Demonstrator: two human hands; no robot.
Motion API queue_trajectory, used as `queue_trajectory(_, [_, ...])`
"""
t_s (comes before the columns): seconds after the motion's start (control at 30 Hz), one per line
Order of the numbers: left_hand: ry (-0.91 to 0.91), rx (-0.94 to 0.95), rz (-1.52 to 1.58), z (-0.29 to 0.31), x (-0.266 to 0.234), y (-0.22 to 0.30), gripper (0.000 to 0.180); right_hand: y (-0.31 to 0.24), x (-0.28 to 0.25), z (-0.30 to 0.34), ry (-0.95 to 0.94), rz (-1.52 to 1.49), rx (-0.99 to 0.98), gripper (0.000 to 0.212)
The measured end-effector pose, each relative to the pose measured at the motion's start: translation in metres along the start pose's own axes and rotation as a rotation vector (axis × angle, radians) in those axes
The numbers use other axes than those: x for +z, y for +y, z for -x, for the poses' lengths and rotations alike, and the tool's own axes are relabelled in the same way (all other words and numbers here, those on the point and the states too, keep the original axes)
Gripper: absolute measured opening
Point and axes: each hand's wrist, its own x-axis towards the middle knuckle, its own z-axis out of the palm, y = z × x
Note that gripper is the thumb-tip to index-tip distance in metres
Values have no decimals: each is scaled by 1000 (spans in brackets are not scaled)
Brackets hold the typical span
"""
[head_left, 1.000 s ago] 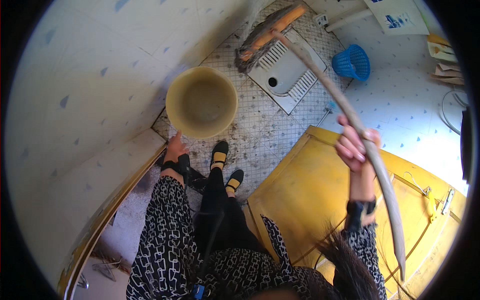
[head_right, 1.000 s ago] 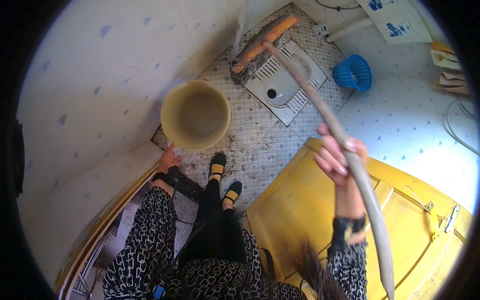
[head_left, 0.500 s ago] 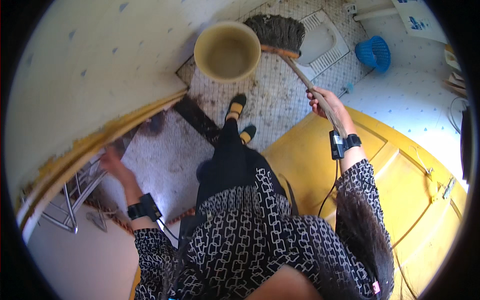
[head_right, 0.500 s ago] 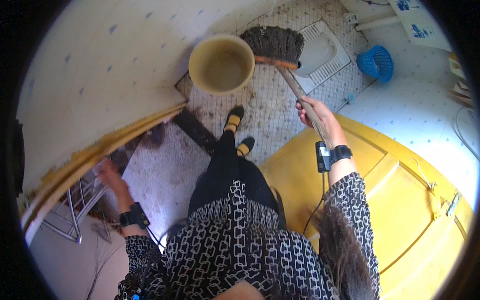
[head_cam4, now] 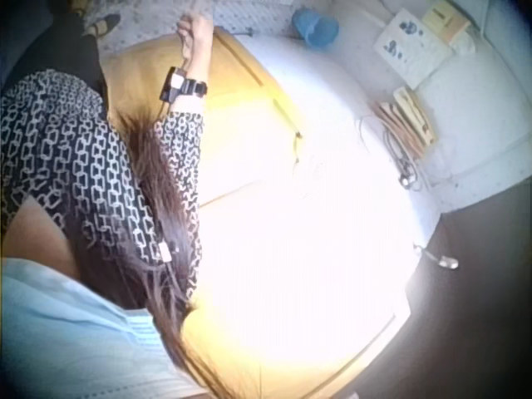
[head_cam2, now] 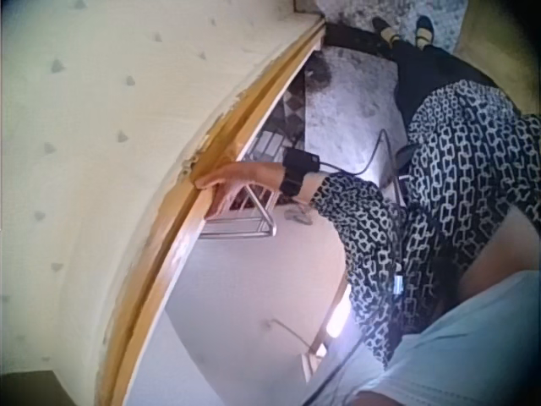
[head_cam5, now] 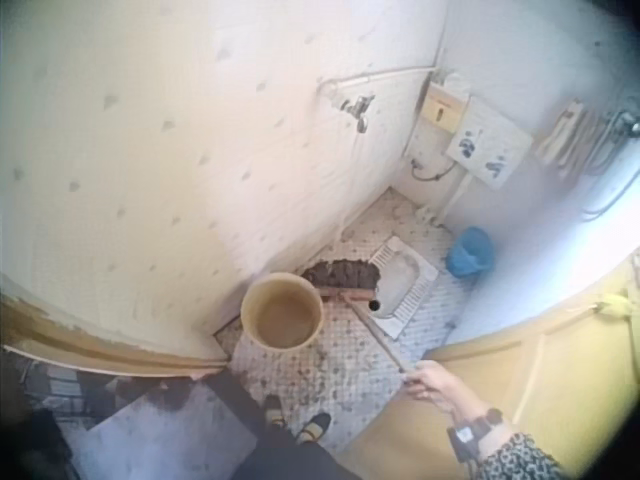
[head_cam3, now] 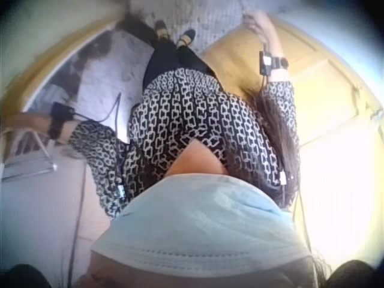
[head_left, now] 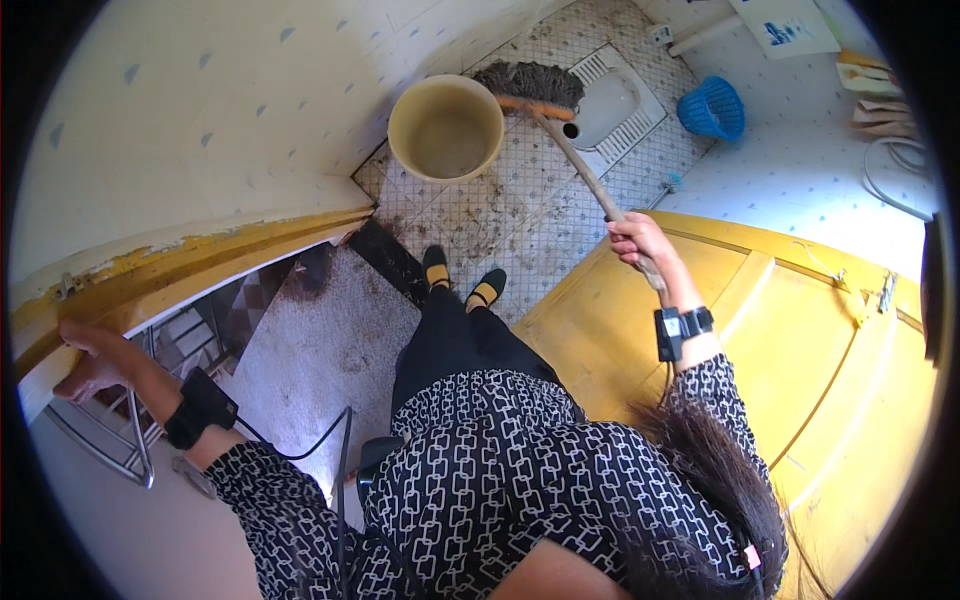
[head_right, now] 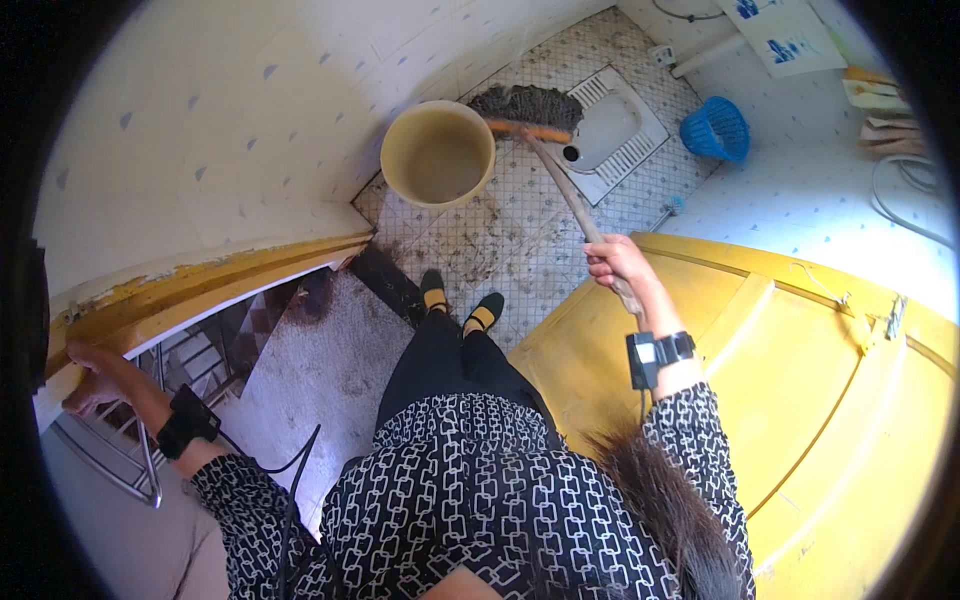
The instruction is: The person mops the tiled floor of a bathroom and then an outdoor balcony. They handle a long-handled mop and a bucket while scrubbing the floors.
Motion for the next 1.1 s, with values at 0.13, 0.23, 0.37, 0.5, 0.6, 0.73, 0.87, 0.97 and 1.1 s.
queue_trajectory(0.13, [-34,-41,276,0,-23,48,92,-28,7,83,-20,115,-154,13])
queue_trajectory(0.23, [-26,-28,232,0,-35,65,91,-12,17,113,32,138,-221,18])
queue_trajectory(0.37, [-23,3,302,16,-46,88,91,35,-16,51,138,217,-190,13])
queue_trajectory(0.5, [-77,-12,325,35,-64,126,100,55,-68,-60,59,145,80,18])
queue_trajectory(0.6, [-112,-5,428,51,-61,137,99,46,-83,-116,145,280,221,26])
queue_trajectory(0.73, [-145,39,551,54,-70,144,98,42,-63,-123,199,394,323,29])
queue_trajectory(0.87, [-130,-4,545,48,-75,161,98,36,-61,-108,22,248,167,17])
queue_trajectory(0.97, [-154,20,542,57,-57,145,99,-4,-75,-53,5,-81,117,17])
queue_trajectory(1.1, [-126,28,520,39,-64,137,104,-51,-72,44,-42,-107,-4,8])
